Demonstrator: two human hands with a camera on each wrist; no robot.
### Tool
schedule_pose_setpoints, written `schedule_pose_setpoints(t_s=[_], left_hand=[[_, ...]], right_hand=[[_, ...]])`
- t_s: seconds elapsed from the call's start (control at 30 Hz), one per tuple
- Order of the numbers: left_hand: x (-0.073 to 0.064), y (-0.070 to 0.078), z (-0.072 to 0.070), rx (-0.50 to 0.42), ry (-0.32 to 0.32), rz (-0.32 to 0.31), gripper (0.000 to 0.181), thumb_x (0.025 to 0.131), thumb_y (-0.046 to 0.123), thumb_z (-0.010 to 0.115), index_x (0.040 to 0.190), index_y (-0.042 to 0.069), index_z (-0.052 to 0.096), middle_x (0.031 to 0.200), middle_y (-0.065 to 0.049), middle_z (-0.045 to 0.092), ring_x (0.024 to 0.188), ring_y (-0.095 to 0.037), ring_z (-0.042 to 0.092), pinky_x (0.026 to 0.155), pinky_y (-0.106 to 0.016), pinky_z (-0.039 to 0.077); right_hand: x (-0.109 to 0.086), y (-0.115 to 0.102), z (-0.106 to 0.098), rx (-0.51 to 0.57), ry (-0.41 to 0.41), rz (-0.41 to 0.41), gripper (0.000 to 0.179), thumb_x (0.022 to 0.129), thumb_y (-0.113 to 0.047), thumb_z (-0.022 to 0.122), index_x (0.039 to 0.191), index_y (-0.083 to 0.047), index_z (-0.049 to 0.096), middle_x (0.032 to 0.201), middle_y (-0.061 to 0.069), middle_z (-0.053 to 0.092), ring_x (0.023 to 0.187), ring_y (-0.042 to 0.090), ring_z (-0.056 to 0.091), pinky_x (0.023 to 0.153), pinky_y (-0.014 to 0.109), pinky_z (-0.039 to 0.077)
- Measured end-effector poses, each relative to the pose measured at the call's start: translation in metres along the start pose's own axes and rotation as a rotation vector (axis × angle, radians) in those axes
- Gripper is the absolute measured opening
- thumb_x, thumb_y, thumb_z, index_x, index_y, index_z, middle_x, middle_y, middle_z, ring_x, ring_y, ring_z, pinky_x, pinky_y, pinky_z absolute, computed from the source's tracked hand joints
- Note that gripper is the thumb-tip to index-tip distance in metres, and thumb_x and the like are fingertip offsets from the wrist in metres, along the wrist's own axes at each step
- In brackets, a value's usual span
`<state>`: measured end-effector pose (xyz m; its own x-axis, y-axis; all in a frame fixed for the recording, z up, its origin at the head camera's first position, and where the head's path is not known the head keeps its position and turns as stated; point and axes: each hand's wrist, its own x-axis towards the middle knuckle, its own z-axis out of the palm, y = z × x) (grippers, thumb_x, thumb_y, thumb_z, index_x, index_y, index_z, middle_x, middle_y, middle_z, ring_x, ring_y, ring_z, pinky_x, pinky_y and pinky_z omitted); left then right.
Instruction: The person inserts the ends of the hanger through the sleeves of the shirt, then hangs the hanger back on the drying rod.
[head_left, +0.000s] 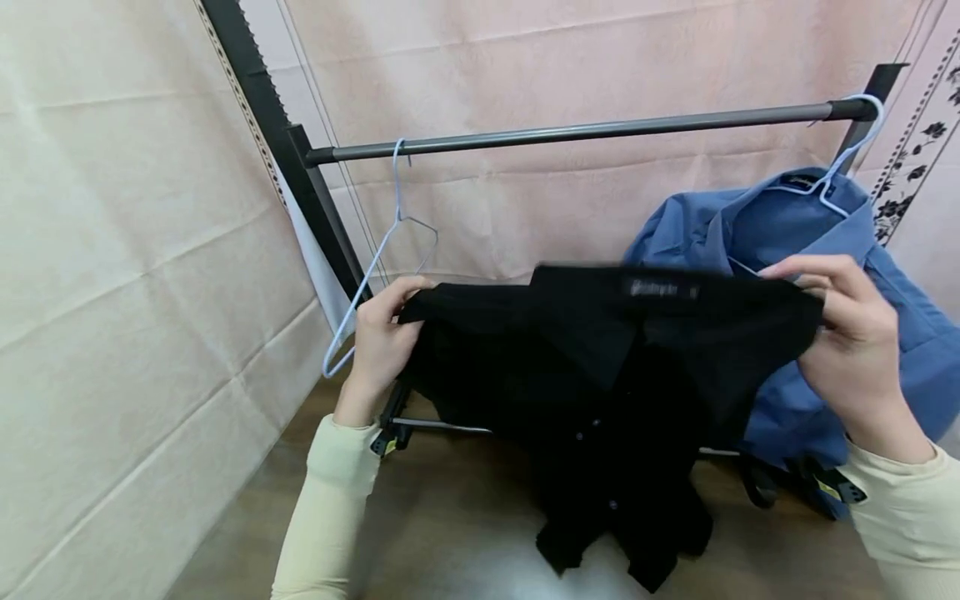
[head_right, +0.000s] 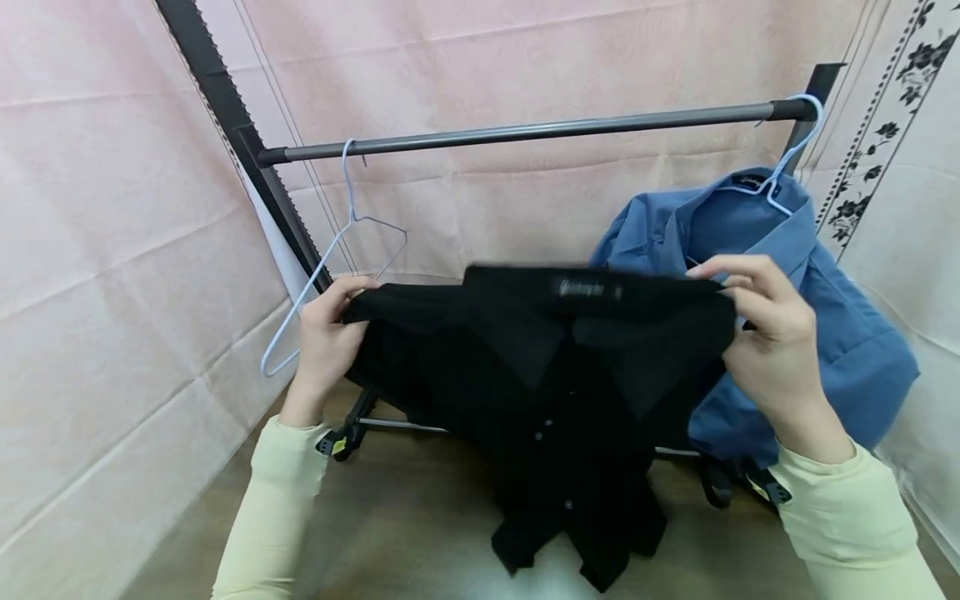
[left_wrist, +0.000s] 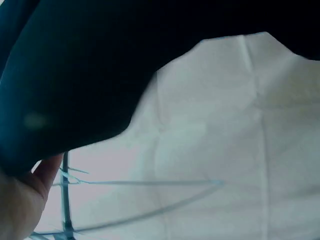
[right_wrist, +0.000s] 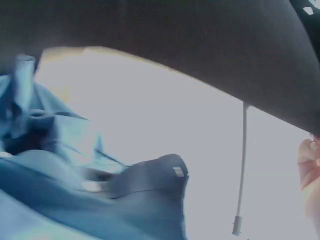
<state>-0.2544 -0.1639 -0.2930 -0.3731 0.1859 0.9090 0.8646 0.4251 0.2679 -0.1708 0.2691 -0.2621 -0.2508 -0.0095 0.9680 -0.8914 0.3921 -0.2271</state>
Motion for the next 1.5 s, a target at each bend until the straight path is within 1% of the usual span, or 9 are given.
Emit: schedule_pose_setpoints(t_s=[0.17,0.43,0.63,0.7,0.8,1.03,1.17,1.3,1.5], left_hand=[[-0.023,-0.016,-0.007,0.006,-0.238,-0.099,0.032,0.089,-0.011,0.066,0.111,0.012,0.071,0.082,0.001,0.065,0.059,-0.012,0.039,0.059,-0.026,0.035],[-0.067,-0.048,0.011,0.077,-0.602,-0.326,0.041,0.085,-0.012,0.068,0.118,0.012,0.068,0.112,-0.005,0.072,0.089,-0.021,0.062,0.08,-0.042,0.052],[-0.096,-0.07,0.029,0.193,-0.85,-0.473,0.034,0.092,0.001,0.067,0.123,0.016,0.068,0.11,-0.005,0.072,0.076,-0.016,0.059,0.073,-0.037,0.05],[-0.103,-0.073,0.033,0.228,-0.922,-0.517,0.039,0.093,0.002,0.065,0.13,0.013,0.065,0.116,-0.006,0.071,0.072,-0.015,0.057,0.067,-0.034,0.048],[-0.108,-0.073,0.036,0.281,-0.976,-0.56,0.046,0.091,0.002,0.064,0.136,0.011,0.063,0.122,-0.008,0.069,0.075,-0.016,0.057,0.066,-0.034,0.046],[-0.092,-0.037,0.027,0.236,-0.951,-0.482,0.054,0.089,0.013,0.077,0.138,0.015,0.057,0.132,-0.009,0.058,0.12,-0.03,0.052,0.098,-0.048,0.045],[-0.082,-0.01,0.034,0.122,-0.948,-0.38,0.056,0.089,0.023,0.08,0.139,0.02,0.057,0.135,-0.004,0.055,0.123,-0.026,0.046,0.103,-0.047,0.041],[-0.085,0.009,0.058,0.05,-0.984,-0.264,0.048,0.092,0.033,0.077,0.136,0.022,0.061,0.133,0.001,0.055,0.122,-0.018,0.045,0.101,-0.04,0.042],[-0.104,0.015,0.099,0.072,-1.07,-0.239,0.056,0.097,0.049,0.064,0.145,0.021,0.053,0.138,0.0,0.051,0.125,-0.015,0.043,0.103,-0.033,0.043]], right_hand=[[-0.035,0.022,-0.001,0.001,-0.251,0.046,0.03,0.092,0.015,0.055,0.075,-0.001,0.073,0.106,0.016,0.066,0.09,0.007,0.056,0.077,0.014,0.037],[-0.104,0.069,0.013,-0.189,-0.525,0.449,0.038,0.092,0.013,0.059,0.102,-0.02,0.075,0.11,-0.005,0.063,0.074,0.003,0.054,0.066,0.015,0.043],[-0.141,0.09,0.032,-0.2,-0.666,0.637,0.032,0.104,-0.002,0.046,0.119,-0.013,0.071,0.112,0.008,0.063,0.066,0.008,0.057,0.064,0.024,0.049],[-0.149,0.093,0.035,-0.184,-0.73,0.71,0.033,0.104,-0.001,0.042,0.124,-0.009,0.068,0.113,0.014,0.06,0.054,0.011,0.052,0.051,0.028,0.047],[-0.155,0.095,0.038,-0.172,-0.796,0.762,0.035,0.102,0.003,0.042,0.13,-0.004,0.063,0.112,0.018,0.057,0.054,0.013,0.053,0.052,0.031,0.048],[-0.141,0.078,0.027,-0.269,-0.72,0.64,0.042,0.095,0.009,0.047,0.13,-0.009,0.064,0.114,0.009,0.06,0.072,0.013,0.048,0.064,0.028,0.04],[-0.133,0.065,0.025,-0.15,-0.685,0.481,0.044,0.095,0.011,0.054,0.127,-0.016,0.067,0.122,0.001,0.061,0.085,0.01,0.057,0.071,0.018,0.044],[-0.135,0.059,0.035,-0.074,-0.852,0.346,0.034,0.099,-0.008,0.065,0.13,-0.021,0.066,0.134,-0.003,0.06,0.122,0.013,0.055,0.097,0.022,0.044],[-0.155,0.077,0.047,-0.188,-1.102,0.438,0.064,0.09,-0.053,0.072,0.142,-0.02,0.057,0.146,0.005,0.052,0.135,0.031,0.047,0.103,0.059,0.037]])
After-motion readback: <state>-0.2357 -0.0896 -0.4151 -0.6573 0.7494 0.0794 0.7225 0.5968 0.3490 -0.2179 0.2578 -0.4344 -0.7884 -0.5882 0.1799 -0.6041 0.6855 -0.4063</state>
